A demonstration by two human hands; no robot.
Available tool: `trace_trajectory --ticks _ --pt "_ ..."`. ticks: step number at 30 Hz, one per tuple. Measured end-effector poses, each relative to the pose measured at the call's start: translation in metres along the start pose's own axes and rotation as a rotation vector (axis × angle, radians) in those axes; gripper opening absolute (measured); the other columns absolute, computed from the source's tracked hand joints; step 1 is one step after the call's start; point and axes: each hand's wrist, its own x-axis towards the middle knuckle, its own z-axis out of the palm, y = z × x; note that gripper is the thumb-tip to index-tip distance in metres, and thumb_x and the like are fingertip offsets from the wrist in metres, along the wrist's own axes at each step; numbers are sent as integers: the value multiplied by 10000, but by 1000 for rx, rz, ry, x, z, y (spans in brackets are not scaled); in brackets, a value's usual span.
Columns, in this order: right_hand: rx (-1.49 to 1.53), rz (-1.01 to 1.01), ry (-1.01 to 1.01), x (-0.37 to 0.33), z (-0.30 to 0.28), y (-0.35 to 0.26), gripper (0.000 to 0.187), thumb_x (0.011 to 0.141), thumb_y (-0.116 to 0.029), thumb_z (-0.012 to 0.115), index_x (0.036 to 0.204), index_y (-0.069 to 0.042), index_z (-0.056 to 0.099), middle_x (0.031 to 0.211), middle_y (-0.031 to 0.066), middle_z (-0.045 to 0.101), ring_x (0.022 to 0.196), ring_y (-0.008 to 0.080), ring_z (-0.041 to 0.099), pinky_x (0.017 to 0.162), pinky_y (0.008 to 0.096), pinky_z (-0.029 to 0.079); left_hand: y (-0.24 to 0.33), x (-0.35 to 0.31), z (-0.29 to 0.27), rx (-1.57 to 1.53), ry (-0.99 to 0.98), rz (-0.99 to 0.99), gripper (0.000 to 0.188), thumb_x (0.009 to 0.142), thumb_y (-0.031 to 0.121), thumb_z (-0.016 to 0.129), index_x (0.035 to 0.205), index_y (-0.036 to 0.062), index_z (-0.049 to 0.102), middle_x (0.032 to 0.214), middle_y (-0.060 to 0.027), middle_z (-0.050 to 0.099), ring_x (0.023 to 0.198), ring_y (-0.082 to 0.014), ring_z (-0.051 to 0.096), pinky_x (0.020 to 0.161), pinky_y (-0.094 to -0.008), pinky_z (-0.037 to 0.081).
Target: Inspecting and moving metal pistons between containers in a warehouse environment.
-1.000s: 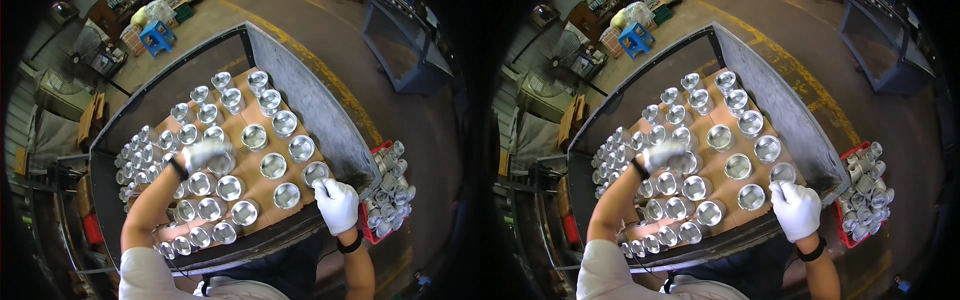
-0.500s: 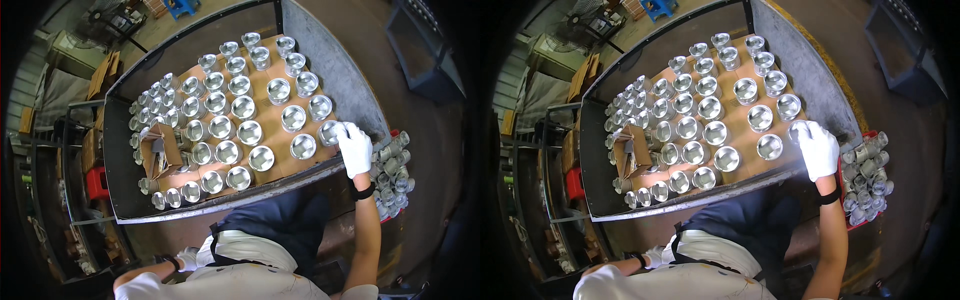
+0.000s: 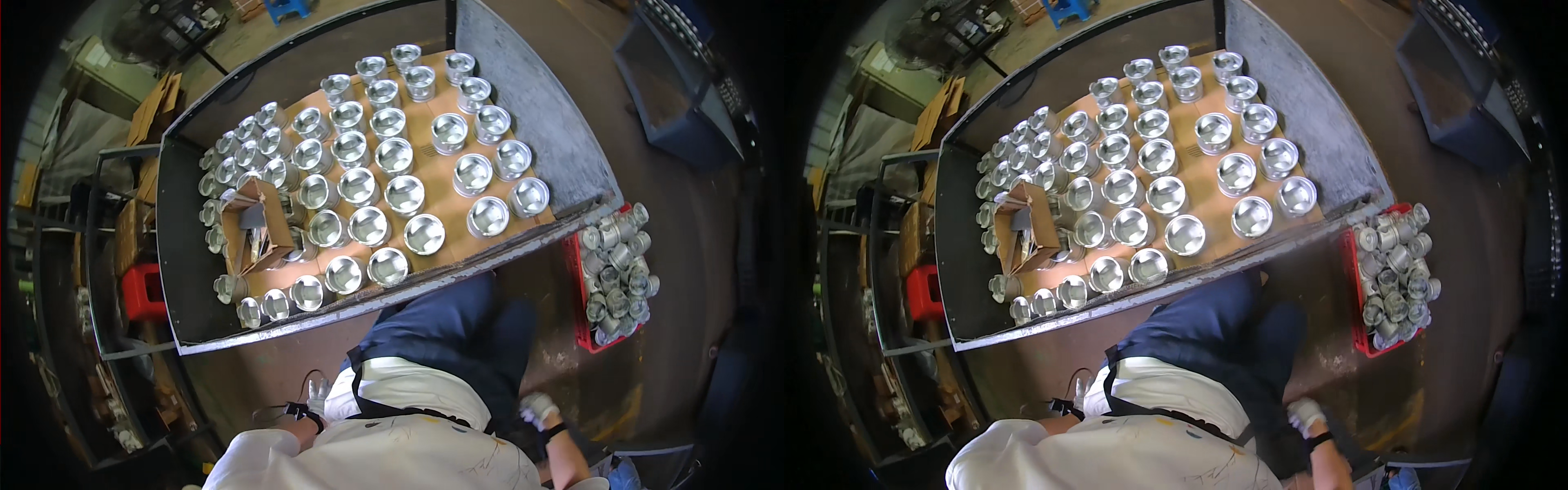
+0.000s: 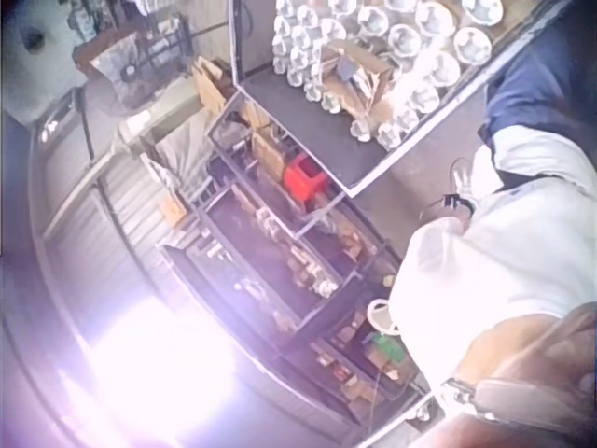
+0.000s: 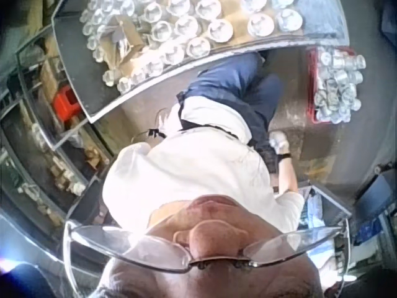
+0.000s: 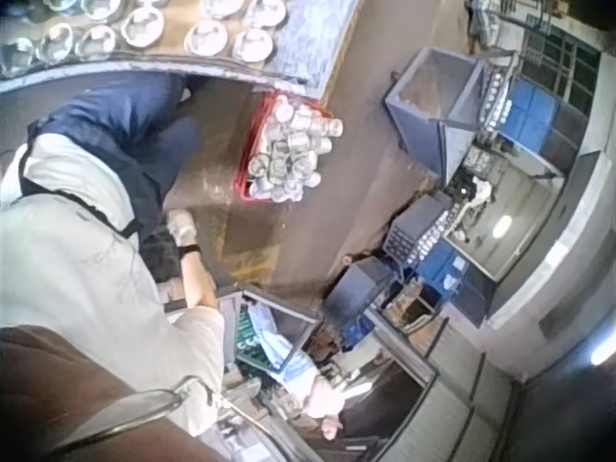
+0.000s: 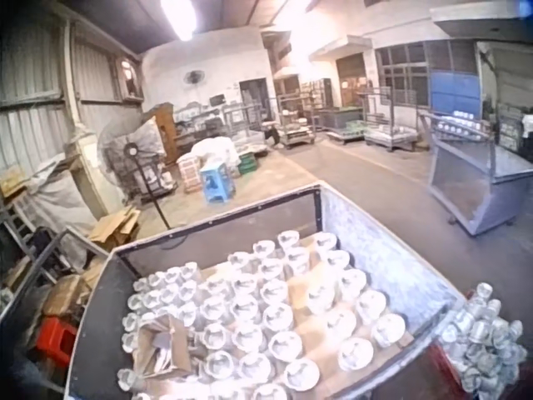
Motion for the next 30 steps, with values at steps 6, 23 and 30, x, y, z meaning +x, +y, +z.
trace_trajectory --ticks 6,23,30 --pt "951 387 -340 -67 -21 -83 270 883 -244 536 1004 -92 723 1030 179 701 965 272 677 796 386 539 -39 -21 21 109 -92 138 410 957 469 489 1020 141 727 1034 -110 720 1069 -308 651 1036 -560 357" --pt "970 348 -181 -37 -87 -112 337 885 -299 530 1070 -78 703 1120 179 679 1047 294 648 880 388 509 -87 -131 -167 29 -32 -95 381 922 466 558 845 136 734 824 -88 714 743 -279 704 606 -435 524" --pt "935 308 -215 -32 -88 -115 368 887 -322 527 1098 -72 695 1157 179 670 1081 303 636 915 389 497 -101 -119 -199 219 191 133 324 881 447 621 738 164 686 765 -60 694 603 -241 659 515 -411 486"
